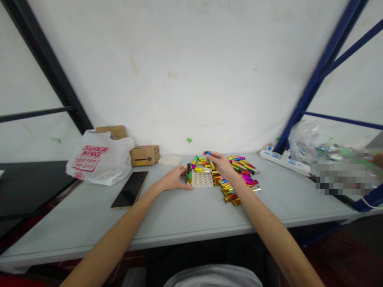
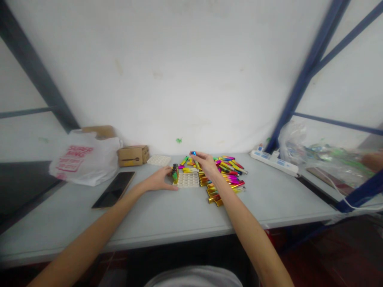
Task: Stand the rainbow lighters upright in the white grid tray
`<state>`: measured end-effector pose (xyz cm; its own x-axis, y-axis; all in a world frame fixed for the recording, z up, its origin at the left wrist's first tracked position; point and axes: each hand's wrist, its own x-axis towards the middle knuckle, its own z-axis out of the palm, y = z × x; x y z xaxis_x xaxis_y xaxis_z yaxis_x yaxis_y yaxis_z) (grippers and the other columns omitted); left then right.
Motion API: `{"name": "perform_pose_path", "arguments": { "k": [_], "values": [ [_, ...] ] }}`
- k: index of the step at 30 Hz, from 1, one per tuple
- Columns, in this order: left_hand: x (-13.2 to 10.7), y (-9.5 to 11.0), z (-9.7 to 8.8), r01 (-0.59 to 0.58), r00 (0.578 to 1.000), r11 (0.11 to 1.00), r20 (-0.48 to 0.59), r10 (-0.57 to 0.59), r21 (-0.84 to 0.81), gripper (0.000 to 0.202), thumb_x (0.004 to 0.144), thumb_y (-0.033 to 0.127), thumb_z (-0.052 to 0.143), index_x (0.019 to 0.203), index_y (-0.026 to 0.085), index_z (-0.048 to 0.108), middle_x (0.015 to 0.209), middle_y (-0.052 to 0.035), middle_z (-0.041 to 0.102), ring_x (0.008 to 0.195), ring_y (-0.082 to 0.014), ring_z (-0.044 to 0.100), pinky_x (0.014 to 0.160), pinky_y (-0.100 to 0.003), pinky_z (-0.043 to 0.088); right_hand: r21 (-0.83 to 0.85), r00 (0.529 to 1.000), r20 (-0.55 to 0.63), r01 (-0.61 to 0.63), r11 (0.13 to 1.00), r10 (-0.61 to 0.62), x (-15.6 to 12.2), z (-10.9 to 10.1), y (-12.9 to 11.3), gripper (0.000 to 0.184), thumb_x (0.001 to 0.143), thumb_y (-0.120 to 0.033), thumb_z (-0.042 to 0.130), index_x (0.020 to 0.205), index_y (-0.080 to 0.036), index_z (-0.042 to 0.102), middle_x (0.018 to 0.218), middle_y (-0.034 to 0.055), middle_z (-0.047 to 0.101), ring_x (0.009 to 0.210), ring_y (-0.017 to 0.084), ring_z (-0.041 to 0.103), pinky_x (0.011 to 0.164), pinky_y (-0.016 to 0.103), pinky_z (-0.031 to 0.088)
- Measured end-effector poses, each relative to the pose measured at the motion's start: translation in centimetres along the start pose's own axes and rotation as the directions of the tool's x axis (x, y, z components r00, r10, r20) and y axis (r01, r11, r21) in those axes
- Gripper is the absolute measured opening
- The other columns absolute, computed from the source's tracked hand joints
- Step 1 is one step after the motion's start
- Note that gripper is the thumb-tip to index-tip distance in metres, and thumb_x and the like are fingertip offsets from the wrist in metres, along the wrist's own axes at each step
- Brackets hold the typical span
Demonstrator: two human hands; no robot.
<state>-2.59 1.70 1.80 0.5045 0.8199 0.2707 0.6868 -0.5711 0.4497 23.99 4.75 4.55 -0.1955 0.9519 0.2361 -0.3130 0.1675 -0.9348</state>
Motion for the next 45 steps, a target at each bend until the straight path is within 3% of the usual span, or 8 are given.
{"name": "perform_pose_path", "arguments": {
  "k": [5,9,13,15,19,24,31,45],
  "values": [
    [0.0,0.1,0.0,0.005,1.0,1.0,-0.013,-0.005,-0.021,0.072,0.058,0.074,0.091,0.1,0.019,0.074,0.104,-0.0092,0.072,0.094,-0.0326,0.067,0.086,-0.042,0.057,-0.049,0.989,0.131,-0.062,0.997,0.068,-1.2,1.1,-0.3,0.051,0.072,-0.065,0.087,0.093,-0.021,0.073,0.086,0.0027,0.075,0.075,0.017,0.065,0.067,0.03,0.055],
    [0.0,0.1,0.0,0.005,1.0,1.0,-0.016,-0.006,-0.024,0.07,0.057,0.072,0.092,0.099,0.019,0.075,0.103,-0.0095,0.073,0.095,-0.0333,0.067,0.087,-0.042,0.057,-0.085,0.969,0.234,-0.059,0.995,0.077,-2.0,2.0,-0.6,0.052,0.083,-0.073,0.075,0.1,-0.027,0.056,0.077,-0.0062,0.063,0.05,0.009,0.04,0.043,0.022,0.031],
    [0.0,0.0,0.1,-0.002,1.0,1.0,-0.017,0.002,-0.025,0.07,0.059,0.072,0.092,0.101,0.019,0.075,0.103,-0.0093,0.073,0.096,-0.0321,0.067,0.087,-0.042,0.057,-0.163,0.962,0.27,-0.003,0.987,0.048,-2.1,2.5,-0.1,0.057,0.083,-0.08,0.07,0.1,-0.028,0.052,0.061,-0.0118,0.033,0.048,0.01,0.025,0.044,0.022,0.028],
    [-0.1,0.0,0.1,-0.002,1.0,1.0,-0.015,0.002,-0.026,0.07,0.06,0.071,0.092,0.104,0.019,0.075,0.104,-0.0092,0.073,0.095,-0.0314,0.066,0.088,-0.041,0.056,-0.241,0.975,0.22,0.025,0.97,0.029,-1.9,2.5,0.4,0.06,0.083,-0.085,0.064,0.093,-0.027,0.052,0.061,-0.0111,0.027,0.049,0.01,0.024,0.044,0.024,0.025],
    [-0.1,0.0,0.1,0.011,1.0,0.999,0.003,-0.011,-0.03,0.071,0.059,0.068,0.093,0.106,0.017,0.076,0.106,-0.01,0.073,0.097,-0.032,0.067,0.089,-0.041,0.056,-0.422,0.992,0.1,0.113,0.9,-0.078,-1.7,2.3,1.2,0.065,0.086,-0.088,0.054,0.073,-0.025,0.043,0.059,-0.0074,0.03,0.052,0.011,0.028,0.047,0.026,0.023],
    [-0.1,-0.3,-0.3,-0.006,0.999,0.995,0.047,0.011,-0.101,0.073,0.059,0.064,0.095,0.113,0.018,0.076,0.114,-0.0101,0.074,0.103,-0.0331,0.067,0.093,-0.042,0.056,-0.561,0.988,0.061,0.152,0.814,-0.142,-1.8,2.2,1.6,0.061,0.091,-0.079,0.05,0.065,-0.026,0.039,0.056,-0.0046,0.035,0.057,0.013,0.034,0.053,0.028,0.025],
    [0.0,-1.0,-0.7,0.028,0.996,0.99,0.083,-0.017,-0.138,0.069,0.062,0.066,0.093,0.106,0.017,0.073,0.106,-0.0075,0.073,0.099,-0.0311,0.067,0.093,-0.042,0.055,-0.647,0.974,-0.011,0.165,0.744,-0.226,-1.7,2.2,1.0,0.048,0.088,-0.065,0.044,0.062,-0.026,0.038,0.058,-0.0044,0.036,0.058,0.013,0.035,0.057,0.03,0.025],
    [0.0,-0.3,-0.9,0.014,0.996,0.98,0.087,0.003,-0.199,0.061,0.062,0.057,0.095,0.104,0.019,0.074,0.109,-0.0067,0.074,0.1,-0.0307,0.068,0.094,-0.041,0.057,-0.668,0.979,0.029,0.169,0.724,-0.201,-1.6,2.0,1.0,0.047,0.089,-0.065,0.045,0.064,-0.025,0.041,0.059,-0.004,0.04,0.06,0.014,0.039,0.06,0.03,0.027]
  ]
}}
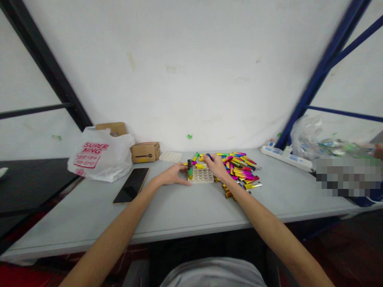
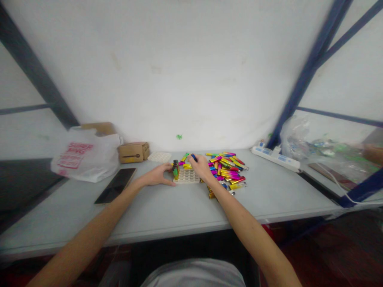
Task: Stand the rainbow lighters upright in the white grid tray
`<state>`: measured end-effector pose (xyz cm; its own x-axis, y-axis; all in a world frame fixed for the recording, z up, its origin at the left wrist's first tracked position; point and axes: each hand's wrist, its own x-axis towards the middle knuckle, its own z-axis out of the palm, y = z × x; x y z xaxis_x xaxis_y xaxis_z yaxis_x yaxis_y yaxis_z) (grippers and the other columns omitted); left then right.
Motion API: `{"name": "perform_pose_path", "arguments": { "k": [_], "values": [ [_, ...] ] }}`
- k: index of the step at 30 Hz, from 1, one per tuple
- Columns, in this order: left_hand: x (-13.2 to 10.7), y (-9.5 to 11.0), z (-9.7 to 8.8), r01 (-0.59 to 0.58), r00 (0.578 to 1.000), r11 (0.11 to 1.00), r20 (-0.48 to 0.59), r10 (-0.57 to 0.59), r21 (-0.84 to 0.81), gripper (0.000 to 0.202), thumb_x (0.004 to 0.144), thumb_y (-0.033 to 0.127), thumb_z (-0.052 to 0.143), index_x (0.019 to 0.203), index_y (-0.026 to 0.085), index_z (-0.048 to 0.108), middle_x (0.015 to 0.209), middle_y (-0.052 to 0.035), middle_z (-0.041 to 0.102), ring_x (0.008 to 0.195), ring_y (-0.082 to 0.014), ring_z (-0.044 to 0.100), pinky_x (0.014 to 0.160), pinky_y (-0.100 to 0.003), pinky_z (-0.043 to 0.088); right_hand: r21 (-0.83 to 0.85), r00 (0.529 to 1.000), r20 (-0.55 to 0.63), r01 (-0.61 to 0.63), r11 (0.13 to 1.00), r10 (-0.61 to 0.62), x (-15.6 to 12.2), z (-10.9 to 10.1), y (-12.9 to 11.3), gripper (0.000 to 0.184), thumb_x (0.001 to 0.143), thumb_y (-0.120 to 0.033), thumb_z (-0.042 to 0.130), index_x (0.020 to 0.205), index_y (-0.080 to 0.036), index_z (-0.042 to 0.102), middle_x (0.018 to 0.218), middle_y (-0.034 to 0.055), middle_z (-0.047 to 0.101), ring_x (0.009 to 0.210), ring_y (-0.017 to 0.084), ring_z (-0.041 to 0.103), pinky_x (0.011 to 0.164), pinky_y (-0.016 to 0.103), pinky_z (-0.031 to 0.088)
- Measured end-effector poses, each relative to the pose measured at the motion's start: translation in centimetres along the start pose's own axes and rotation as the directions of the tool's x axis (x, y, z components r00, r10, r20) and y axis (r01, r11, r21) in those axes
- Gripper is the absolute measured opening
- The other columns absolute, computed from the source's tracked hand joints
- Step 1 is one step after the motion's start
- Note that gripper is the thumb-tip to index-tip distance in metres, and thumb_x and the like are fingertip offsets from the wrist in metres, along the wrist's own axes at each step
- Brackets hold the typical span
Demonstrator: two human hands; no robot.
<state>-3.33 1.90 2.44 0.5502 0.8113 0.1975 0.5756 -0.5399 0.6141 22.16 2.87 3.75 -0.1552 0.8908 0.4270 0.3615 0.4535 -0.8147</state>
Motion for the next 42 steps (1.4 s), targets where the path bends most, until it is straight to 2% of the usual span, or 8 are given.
{"name": "perform_pose_path", "arguments": {
  "k": [10,14,19,23,26,32,37,42],
  "values": [
    [0.0,0.0,-0.1,0.014,1.0,0.999,0.014,-0.015,0.032,0.061,0.062,0.056,0.095,0.105,0.018,0.075,0.11,-0.0079,0.073,0.103,-0.0316,0.068,0.097,-0.041,0.056,-0.055,0.999,-0.022,0.04,0.998,-0.042,-0.2,0.5,0.3,0.042,0.09,-0.057,0.043,0.062,-0.026,0.037,0.061,-0.0033,0.038,0.061,0.014,0.038,0.06,0.029,0.027],
    [0.0,-0.1,0.0,0.018,1.0,0.999,0.01,-0.018,0.037,0.061,0.063,0.057,0.095,0.106,0.018,0.075,0.111,-0.0079,0.073,0.102,-0.0307,0.068,0.097,-0.041,0.056,-0.04,0.999,-0.017,0.04,0.998,-0.04,-0.3,0.5,0.2,0.05,0.096,-0.064,0.045,0.064,-0.025,0.04,0.06,-0.0041,0.041,0.062,0.015,0.041,0.061,0.029,0.03],
    [0.0,-0.1,0.0,0.008,1.0,0.999,0.01,-0.009,0.046,0.064,0.063,0.061,0.094,0.106,0.018,0.075,0.111,-0.0081,0.073,0.103,-0.0321,0.068,0.097,-0.042,0.056,0.02,0.995,0.06,0.082,0.996,-0.083,-0.5,0.2,-0.1,0.047,0.106,-0.064,0.04,0.083,-0.025,0.05,0.064,-0.0052,0.05,0.064,0.016,0.05,0.065,0.028,0.038],
    [0.0,-0.3,0.0,0.011,1.0,0.999,0.001,-0.011,0.046,0.067,0.062,0.063,0.095,0.107,0.018,0.075,0.113,-0.0098,0.073,0.106,-0.0338,0.068,0.1,-0.044,0.056,-0.133,0.95,0.154,0.293,0.947,-0.272,-0.5,-0.4,-0.6,0.04,0.11,-0.053,0.042,0.089,-0.023,0.057,0.083,0.0034,0.063,0.082,0.019,0.059,0.079,0.03,0.046],
    [0.0,-0.4,0.1,0.009,1.0,0.999,-0.006,-0.009,0.042,0.067,0.062,0.064,0.095,0.107,0.018,0.075,0.112,-0.0092,0.073,0.107,-0.0334,0.068,0.101,-0.043,0.055,-0.254,0.901,0.209,0.426,0.868,-0.381,-0.6,-0.8,-0.9,0.041,0.11,-0.051,0.046,0.085,-0.022,0.059,0.089,0.0067,0.063,0.087,0.021,0.058,0.084,0.032,0.045],
    [0.1,-0.6,0.2,0.02,1.0,0.997,-0.011,-0.019,0.073,0.07,0.061,0.069,0.092,0.106,0.018,0.075,0.108,-0.008,0.073,0.102,-0.0325,0.067,0.096,-0.042,0.055,-0.226,0.913,0.302,0.347,0.91,-0.273,-1.0,-0.6,-0.8,0.053,0.106,-0.06,0.053,0.071,-0.022,0.054,0.061,-0.002,0.056,0.06,0.015,0.05,0.063,0.028,0.032],
    [-0.1,-0.4,0.1,0.018,1.0,0.993,-0.007,-0.017,0.113,0.067,0.063,0.068,0.092,0.104,0.018,0.075,0.109,-0.0084,0.073,0.103,-0.0329,0.067,0.095,-0.041,0.054,-0.076,0.87,0.434,0.295,0.953,-0.235,-1.3,-0.4,-0.4,0.053,0.102,-0.065,0.059,0.072,-0.021,0.06,0.06,0.0006,0.067,0.058,0.016,0.059,0.064,0.027,0.038],
    [0.0,-0.4,0.2,0.012,1.0,0.993,-0.003,-0.012,0.119,0.065,0.063,0.067,0.092,0.103,0.018,0.076,0.108,-0.0085,0.073,0.101,-0.0327,0.066,0.094,-0.041,0.053,-0.116,0.858,0.471,0.289,0.95,-0.204,-1.3,-0.2,-0.6,0.05,0.1,-0.062,0.065,0.074,-0.02,0.062,0.065,0.0032,0.071,0.059,0.017,0.061,0.062,0.026,0.039]
  ]
}}
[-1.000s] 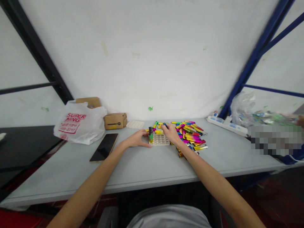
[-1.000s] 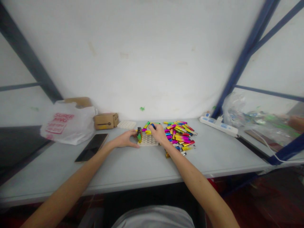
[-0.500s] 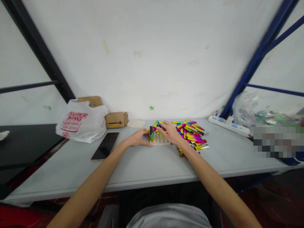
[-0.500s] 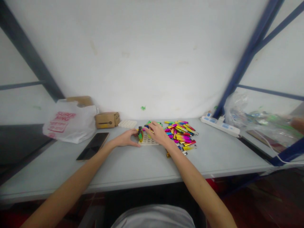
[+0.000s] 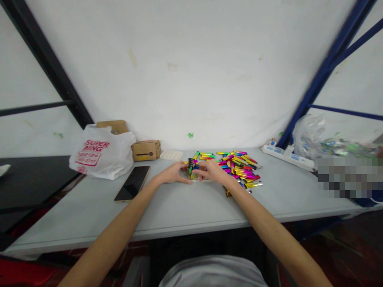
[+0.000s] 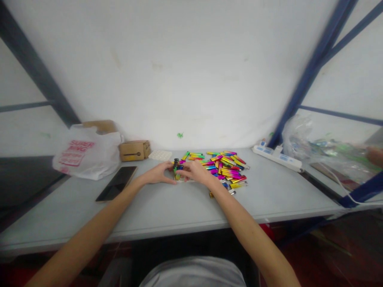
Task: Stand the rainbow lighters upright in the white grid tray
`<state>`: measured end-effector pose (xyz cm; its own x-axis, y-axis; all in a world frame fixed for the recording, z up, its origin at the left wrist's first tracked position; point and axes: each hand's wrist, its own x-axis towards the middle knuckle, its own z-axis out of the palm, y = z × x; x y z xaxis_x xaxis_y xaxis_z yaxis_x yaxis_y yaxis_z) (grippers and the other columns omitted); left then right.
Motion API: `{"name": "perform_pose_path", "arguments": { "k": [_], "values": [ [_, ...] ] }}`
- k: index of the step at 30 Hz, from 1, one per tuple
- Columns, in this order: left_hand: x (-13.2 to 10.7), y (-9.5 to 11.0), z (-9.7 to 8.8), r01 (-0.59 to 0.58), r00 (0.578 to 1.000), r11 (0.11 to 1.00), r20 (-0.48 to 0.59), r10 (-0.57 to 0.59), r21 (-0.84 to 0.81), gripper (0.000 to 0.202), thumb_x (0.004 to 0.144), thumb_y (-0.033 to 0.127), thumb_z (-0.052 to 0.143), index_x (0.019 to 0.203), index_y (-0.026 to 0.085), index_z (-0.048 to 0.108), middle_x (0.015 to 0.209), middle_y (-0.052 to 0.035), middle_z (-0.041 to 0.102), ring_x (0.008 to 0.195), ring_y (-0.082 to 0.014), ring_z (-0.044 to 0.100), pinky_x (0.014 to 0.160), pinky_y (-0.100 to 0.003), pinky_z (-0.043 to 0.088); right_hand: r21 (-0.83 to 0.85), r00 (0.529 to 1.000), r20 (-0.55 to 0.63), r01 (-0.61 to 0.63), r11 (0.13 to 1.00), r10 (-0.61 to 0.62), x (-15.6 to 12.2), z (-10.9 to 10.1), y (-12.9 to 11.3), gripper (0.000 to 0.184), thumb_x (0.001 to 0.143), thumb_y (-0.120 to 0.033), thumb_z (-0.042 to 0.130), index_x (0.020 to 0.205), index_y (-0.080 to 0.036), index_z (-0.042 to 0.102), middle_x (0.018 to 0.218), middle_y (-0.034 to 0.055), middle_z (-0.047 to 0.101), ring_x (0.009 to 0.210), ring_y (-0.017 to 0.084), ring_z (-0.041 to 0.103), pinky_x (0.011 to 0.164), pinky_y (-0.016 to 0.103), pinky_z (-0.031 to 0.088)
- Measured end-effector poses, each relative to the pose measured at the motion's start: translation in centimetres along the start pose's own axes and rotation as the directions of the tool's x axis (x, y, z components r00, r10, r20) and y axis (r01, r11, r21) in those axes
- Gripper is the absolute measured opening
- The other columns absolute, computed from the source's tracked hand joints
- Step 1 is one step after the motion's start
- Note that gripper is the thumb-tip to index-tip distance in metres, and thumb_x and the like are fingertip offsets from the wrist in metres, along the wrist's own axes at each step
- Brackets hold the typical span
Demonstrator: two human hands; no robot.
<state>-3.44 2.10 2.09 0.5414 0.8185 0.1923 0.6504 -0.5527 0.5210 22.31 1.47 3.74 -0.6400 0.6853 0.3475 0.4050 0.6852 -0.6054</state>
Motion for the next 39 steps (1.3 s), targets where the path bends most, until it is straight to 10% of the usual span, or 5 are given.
{"name": "perform_pose_path", "arguments": {
  "k": [12,21,25,29,39],
  "values": [
    [0.0,0.1,-0.1,-0.01,1.0,0.999,0.018,0.011,-0.034,0.067,0.065,0.07,0.091,0.106,0.018,0.078,0.109,-0.0091,0.073,0.105,-0.0332,0.065,0.095,-0.042,0.053,-0.115,0.993,0.042,0.116,0.987,-0.112,0.2,0.9,-0.1,0.027,0.106,-0.04,0.066,0.092,-0.017,0.071,0.075,0.0032,0.072,0.066,0.017,0.062,0.064,0.025,0.037],
    [0.0,0.2,-0.1,-0.008,1.0,0.998,-0.001,0.008,-0.059,0.067,0.061,0.07,0.091,0.102,0.019,0.075,0.106,-0.0067,0.072,0.098,-0.0313,0.065,0.092,-0.04,0.054,-0.327,0.993,0.057,0.116,0.938,-0.102,0.2,1.1,-0.5,0.05,0.103,-0.059,0.065,0.075,-0.018,0.07,0.069,0.0024,0.064,0.064,0.015,0.051,0.063,0.028,0.028],
    [0.0,0.2,-0.2,0.027,1.0,0.998,0.006,-0.027,-0.049,0.072,0.06,0.071,0.092,0.106,0.017,0.074,0.109,-0.0089,0.071,0.101,-0.0322,0.066,0.093,-0.041,0.055,-0.327,0.982,-0.179,0.003,0.945,-0.065,-0.1,-1.6,0.9,0.051,0.115,-0.043,0.042,0.081,-0.018,0.07,0.077,0.0045,0.069,0.069,0.017,0.057,0.07,0.028,0.034],
    [0.0,0.1,-0.1,0.042,0.999,0.998,-0.008,-0.042,-0.042,0.074,0.059,0.07,0.094,0.107,0.017,0.074,0.112,-0.0102,0.072,0.103,-0.0331,0.066,0.095,-0.043,0.056,-0.392,0.936,-0.347,-0.206,0.897,0.063,0.2,-3.9,4.3,0.022,0.109,-0.021,0.054,0.102,-0.014,0.074,0.096,0.0107,0.076,0.086,0.02,0.066,0.083,0.029,0.044],
    [0.0,0.1,-0.1,0.033,0.999,0.998,-0.016,-0.034,-0.047,0.074,0.057,0.07,0.094,0.105,0.018,0.075,0.11,-0.0096,0.073,0.103,-0.0344,0.068,0.095,-0.044,0.057,-0.503,0.969,-0.086,-0.242,0.829,0.231,2.9,-5.0,7.4,0.018,0.096,-0.015,0.072,0.111,-0.013,0.082,0.109,0.0154,0.081,0.102,0.025,0.074,0.093,0.03,0.052]
  ]
}}
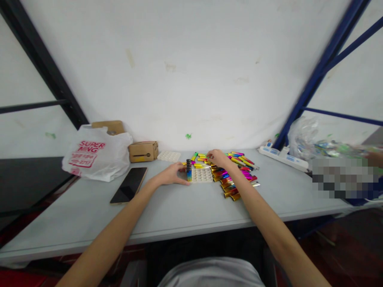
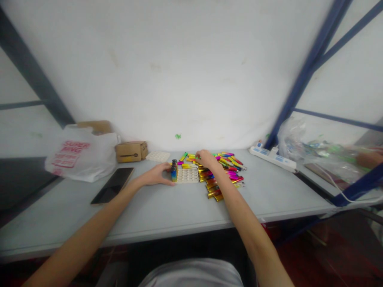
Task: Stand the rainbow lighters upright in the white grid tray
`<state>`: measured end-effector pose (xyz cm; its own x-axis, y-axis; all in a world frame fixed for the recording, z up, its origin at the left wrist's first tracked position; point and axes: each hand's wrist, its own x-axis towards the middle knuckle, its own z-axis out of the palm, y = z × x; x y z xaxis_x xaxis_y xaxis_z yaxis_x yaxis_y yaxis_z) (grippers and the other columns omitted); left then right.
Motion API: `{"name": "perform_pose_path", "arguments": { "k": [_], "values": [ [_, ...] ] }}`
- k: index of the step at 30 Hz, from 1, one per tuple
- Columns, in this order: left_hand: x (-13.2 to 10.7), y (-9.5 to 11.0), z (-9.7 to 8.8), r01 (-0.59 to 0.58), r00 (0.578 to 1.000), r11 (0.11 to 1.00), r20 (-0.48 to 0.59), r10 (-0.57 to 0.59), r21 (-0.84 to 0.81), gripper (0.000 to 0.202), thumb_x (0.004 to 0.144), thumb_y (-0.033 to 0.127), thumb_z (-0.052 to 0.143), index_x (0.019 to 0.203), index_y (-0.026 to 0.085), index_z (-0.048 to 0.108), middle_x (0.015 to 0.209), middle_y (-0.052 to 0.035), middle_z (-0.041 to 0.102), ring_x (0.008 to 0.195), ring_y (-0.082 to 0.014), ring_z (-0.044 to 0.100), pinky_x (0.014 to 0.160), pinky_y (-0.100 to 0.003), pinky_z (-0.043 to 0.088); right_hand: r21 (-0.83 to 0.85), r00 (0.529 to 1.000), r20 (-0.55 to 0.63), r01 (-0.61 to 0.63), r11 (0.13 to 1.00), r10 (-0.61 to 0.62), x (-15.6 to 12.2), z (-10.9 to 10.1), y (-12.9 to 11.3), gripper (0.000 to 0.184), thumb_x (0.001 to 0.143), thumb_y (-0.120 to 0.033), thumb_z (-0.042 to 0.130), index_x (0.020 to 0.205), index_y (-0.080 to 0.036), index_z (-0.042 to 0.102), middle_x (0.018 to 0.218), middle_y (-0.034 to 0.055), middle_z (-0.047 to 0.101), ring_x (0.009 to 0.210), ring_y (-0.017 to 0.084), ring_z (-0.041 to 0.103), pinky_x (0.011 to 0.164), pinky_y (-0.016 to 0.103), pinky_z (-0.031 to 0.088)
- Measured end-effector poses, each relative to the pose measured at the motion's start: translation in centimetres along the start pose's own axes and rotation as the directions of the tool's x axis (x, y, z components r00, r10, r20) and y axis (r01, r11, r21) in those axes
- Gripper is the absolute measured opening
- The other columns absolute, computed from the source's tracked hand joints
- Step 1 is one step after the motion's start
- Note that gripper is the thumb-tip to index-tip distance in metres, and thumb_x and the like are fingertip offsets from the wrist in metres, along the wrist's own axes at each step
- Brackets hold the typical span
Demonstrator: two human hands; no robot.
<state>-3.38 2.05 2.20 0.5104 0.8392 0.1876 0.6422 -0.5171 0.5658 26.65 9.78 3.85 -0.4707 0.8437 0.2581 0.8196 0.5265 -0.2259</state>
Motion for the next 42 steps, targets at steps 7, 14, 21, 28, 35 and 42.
{"name": "perform_pose_path", "arguments": {
  "k": [7,14,21,28,35,42],
  "values": [
    [-0.1,0.1,0.0,-0.005,1.0,1.0,0.011,0.005,0.002,0.076,0.059,0.072,0.092,0.109,0.016,0.074,0.11,-0.0097,0.071,0.102,-0.0343,0.067,0.095,-0.043,0.056,-0.028,0.995,0.091,-0.043,0.999,0.046,1.0,-0.1,0.4,0.021,0.1,-0.02,0.069,0.117,-0.015,0.081,0.111,0.0143,0.082,0.102,0.023,0.076,0.091,0.028,0.053],
    [-0.1,0.1,0.0,0.002,1.0,1.0,0.013,-0.002,0.028,0.079,0.059,0.075,0.089,0.11,0.017,0.075,0.113,-0.0109,0.072,0.105,-0.0358,0.067,0.098,-0.044,0.055,-0.005,0.974,0.22,-0.056,0.998,0.056,2.5,-0.5,0.7,0.013,0.086,-0.018,0.084,0.098,-0.018,0.084,0.104,0.0088,0.084,0.095,0.022,0.078,0.08,0.024,0.055],
    [-0.1,0.1,0.0,-0.008,1.0,1.0,0.013,0.007,0.011,0.079,0.059,0.074,0.09,0.111,0.017,0.075,0.115,-0.0105,0.073,0.107,-0.0349,0.067,0.099,-0.044,0.055,0.093,0.979,0.199,-0.059,0.994,0.039,2.0,-1.2,1.9,0.016,0.085,-0.026,0.084,0.098,-0.017,0.083,0.1,0.0086,0.084,0.087,0.021,0.075,0.077,0.026,0.054],
    [-0.1,0.3,0.0,-0.007,1.0,1.0,0.016,0.006,0.011,0.079,0.06,0.073,0.09,0.113,0.017,0.074,0.114,-0.0102,0.073,0.105,-0.0341,0.068,0.097,-0.043,0.056,0.809,0.982,-0.068,-0.047,0.586,0.174,-0.8,-1.0,1.8,0.035,0.08,-0.046,0.084,0.099,-0.018,0.077,0.101,0.0067,0.08,0.09,0.02,0.071,0.081,0.032,0.057],
    [-0.2,0.1,-0.1,0.019,1.0,1.0,0.006,-0.019,0.012,0.078,0.058,0.073,0.091,0.109,0.016,0.074,0.11,-0.0103,0.073,0.102,-0.034,0.068,0.094,-0.043,0.057,1.0,0.956,-0.013,0.02,-0.022,0.293,-2.2,-1.3,-1.0,0.04,0.071,-0.045,0.095,0.095,-0.023,0.073,0.115,0.0065,0.08,0.111,0.023,0.072,0.098,0.036,0.057],
    [-0.3,0.6,-0.3,0.021,1.0,1.0,0.021,-0.022,0.02,0.071,0.063,0.066,0.091,0.11,0.017,0.074,0.115,-0.0111,0.073,0.105,-0.0338,0.068,0.097,-0.043,0.057,0.997,0.965,-0.036,0.053,-0.062,0.258,-2.9,-0.6,-3.9,0.052,0.07,-0.056,0.094,0.097,-0.026,0.061,0.072,-0.0078,0.063,0.061,0.011,0.059,0.066,0.027,0.057]
  ]
}}
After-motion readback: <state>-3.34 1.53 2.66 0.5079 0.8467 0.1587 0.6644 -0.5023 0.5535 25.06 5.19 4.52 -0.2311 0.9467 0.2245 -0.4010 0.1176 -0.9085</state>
